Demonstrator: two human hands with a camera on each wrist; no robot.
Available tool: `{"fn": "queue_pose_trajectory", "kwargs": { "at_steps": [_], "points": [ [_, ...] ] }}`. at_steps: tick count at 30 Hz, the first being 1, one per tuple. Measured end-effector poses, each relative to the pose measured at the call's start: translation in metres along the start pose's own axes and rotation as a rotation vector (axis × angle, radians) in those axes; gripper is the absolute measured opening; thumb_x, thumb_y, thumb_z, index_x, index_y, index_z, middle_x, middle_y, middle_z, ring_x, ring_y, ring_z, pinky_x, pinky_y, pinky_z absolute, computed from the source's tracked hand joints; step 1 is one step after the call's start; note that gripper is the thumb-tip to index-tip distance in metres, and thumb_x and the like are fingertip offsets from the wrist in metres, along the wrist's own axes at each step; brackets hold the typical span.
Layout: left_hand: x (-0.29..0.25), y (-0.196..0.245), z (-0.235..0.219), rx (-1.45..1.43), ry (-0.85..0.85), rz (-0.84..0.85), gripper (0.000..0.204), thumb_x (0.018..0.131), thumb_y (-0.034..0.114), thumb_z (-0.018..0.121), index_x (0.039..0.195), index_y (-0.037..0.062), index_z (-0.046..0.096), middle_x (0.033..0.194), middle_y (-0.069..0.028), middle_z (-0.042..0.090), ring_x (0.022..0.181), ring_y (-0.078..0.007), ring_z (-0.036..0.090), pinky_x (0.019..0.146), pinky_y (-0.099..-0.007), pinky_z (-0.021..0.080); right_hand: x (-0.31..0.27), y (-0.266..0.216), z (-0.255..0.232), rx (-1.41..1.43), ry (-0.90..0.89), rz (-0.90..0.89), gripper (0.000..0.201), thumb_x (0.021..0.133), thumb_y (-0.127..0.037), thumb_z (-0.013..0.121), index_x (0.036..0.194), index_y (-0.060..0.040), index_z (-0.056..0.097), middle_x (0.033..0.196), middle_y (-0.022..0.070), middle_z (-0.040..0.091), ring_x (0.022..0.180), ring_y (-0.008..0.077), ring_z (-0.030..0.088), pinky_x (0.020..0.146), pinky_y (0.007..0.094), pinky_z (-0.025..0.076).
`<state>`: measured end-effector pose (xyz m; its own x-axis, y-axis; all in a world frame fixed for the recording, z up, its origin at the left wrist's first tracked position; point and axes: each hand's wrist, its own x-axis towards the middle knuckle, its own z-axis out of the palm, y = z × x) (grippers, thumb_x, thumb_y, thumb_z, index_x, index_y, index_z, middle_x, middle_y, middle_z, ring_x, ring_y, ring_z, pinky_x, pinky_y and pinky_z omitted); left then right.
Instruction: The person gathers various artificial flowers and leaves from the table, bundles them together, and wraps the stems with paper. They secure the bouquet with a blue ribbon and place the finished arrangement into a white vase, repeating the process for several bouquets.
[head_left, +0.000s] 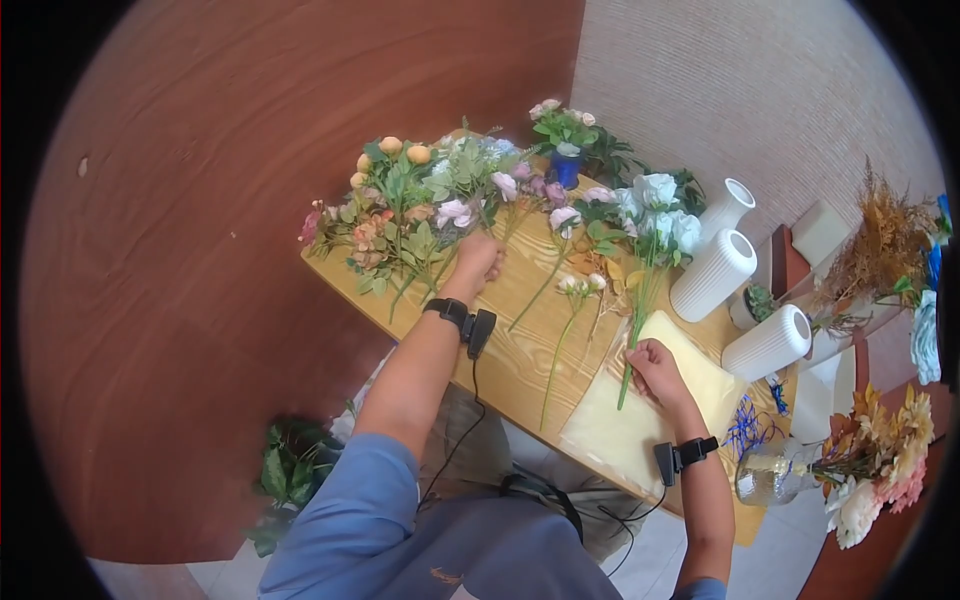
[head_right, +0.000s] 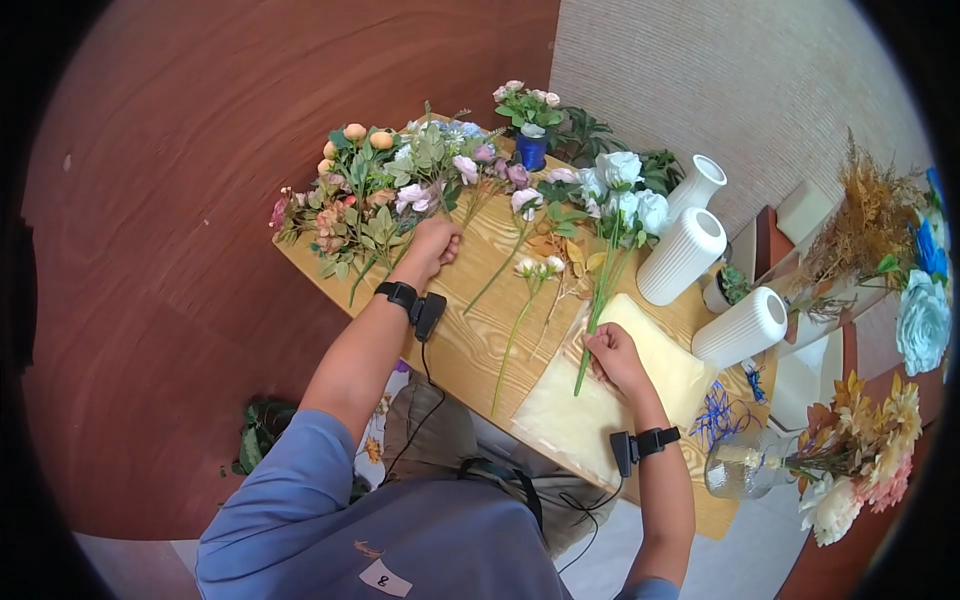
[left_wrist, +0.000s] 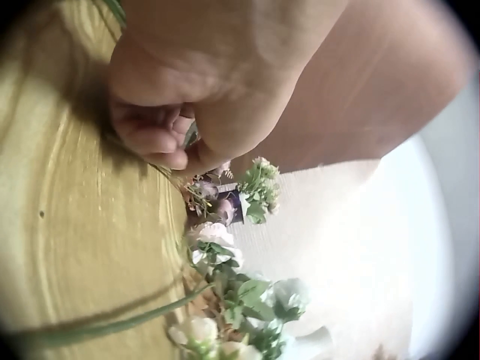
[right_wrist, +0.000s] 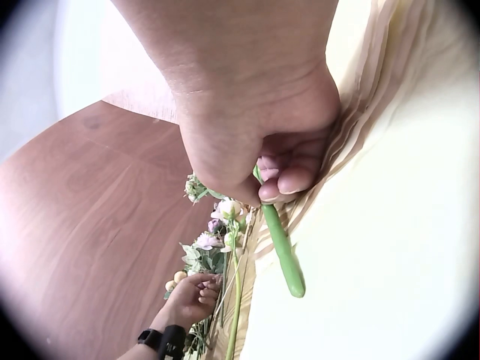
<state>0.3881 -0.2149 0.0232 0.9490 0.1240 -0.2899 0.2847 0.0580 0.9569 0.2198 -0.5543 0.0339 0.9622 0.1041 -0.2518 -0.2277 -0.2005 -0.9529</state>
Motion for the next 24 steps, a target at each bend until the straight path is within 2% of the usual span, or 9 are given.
{"fn": "queue_pose_trajectory", "kwargs": {
  "at_steps": [1,5,8,16,18,22,24],
  "points": [
    [-0.002,0.000,0.000,-0.245,-0.041,0.005,0.011,0.080,0.003,0.063,0.077,0.0064,0.053,0.065,-0.0055,0.054,0.048,-0.0119,0.051,0.040,-0.0241,0.038,0.001,0.001,-0.001,0.012,-0.005,-0.002,0.019,0.092,-0.017,0.060,0.088,-0.0037,0.048,0.058,-0.0040,0.046,0.040,0.0043,0.040,0.035,0.0197,0.031],
    [-0.007,0.001,0.001,-0.352,-0.092,0.065,0.012,0.084,0.002,0.060,0.078,0.0068,0.051,0.061,-0.0030,0.053,0.046,-0.0104,0.051,0.040,-0.0225,0.041,0.003,0.004,-0.003,0.039,-0.023,-0.007,0.019,0.092,-0.017,0.061,0.088,-0.0024,0.048,0.057,-0.0027,0.047,0.039,0.0051,0.042,0.035,0.0202,0.033],
    [-0.006,-0.002,0.004,-0.305,-0.123,0.140,0.013,0.087,0.004,0.062,0.081,0.0069,0.051,0.063,-0.0026,0.055,0.049,-0.0099,0.052,0.041,-0.0227,0.042,0.002,0.001,-0.001,0.039,-0.025,-0.004,0.019,0.092,-0.016,0.060,0.088,-0.0025,0.048,0.057,-0.0029,0.047,0.039,0.0051,0.042,0.035,0.0203,0.033],
    [-0.006,-0.006,0.015,-0.160,-0.052,0.326,0.014,0.085,0.002,0.065,0.081,0.0043,0.051,0.064,-0.0016,0.055,0.052,-0.0093,0.055,0.042,-0.0235,0.044,0.004,0.002,-0.001,0.033,-0.002,0.004,0.018,0.092,-0.015,0.060,0.088,-0.0027,0.047,0.058,-0.0023,0.047,0.039,0.0056,0.042,0.035,0.0208,0.032],
    [-0.004,-0.010,0.018,-0.091,0.010,0.437,0.015,0.084,0.002,0.065,0.079,0.0032,0.051,0.065,-0.0024,0.055,0.051,-0.0099,0.055,0.041,-0.0240,0.044,0.002,0.005,-0.001,0.034,0.014,0.017,0.018,0.092,-0.015,0.060,0.088,-0.0026,0.048,0.058,-0.0020,0.047,0.039,0.0059,0.042,0.035,0.0209,0.033],
    [-0.003,-0.008,0.021,-0.018,0.002,0.442,0.016,0.084,0.001,0.065,0.077,0.0022,0.050,0.062,-0.0026,0.055,0.049,-0.0102,0.055,0.041,-0.0244,0.044,-0.001,-0.001,-0.003,0.016,0.010,0.011,0.018,0.092,-0.016,0.061,0.089,-0.0028,0.049,0.059,-0.0009,0.049,0.041,0.0064,0.043,0.036,0.0211,0.034],
    [-0.001,-0.012,0.021,0.043,0.032,0.527,0.016,0.084,0.000,0.065,0.077,0.0023,0.051,0.060,-0.0022,0.053,0.047,-0.0101,0.054,0.041,-0.0246,0.043,0.000,0.002,-0.004,-0.017,-0.012,0.006,0.019,0.092,-0.017,0.061,0.089,-0.0030,0.048,0.059,-0.0010,0.049,0.041,0.0061,0.043,0.036,0.0211,0.034]
  ]
}}
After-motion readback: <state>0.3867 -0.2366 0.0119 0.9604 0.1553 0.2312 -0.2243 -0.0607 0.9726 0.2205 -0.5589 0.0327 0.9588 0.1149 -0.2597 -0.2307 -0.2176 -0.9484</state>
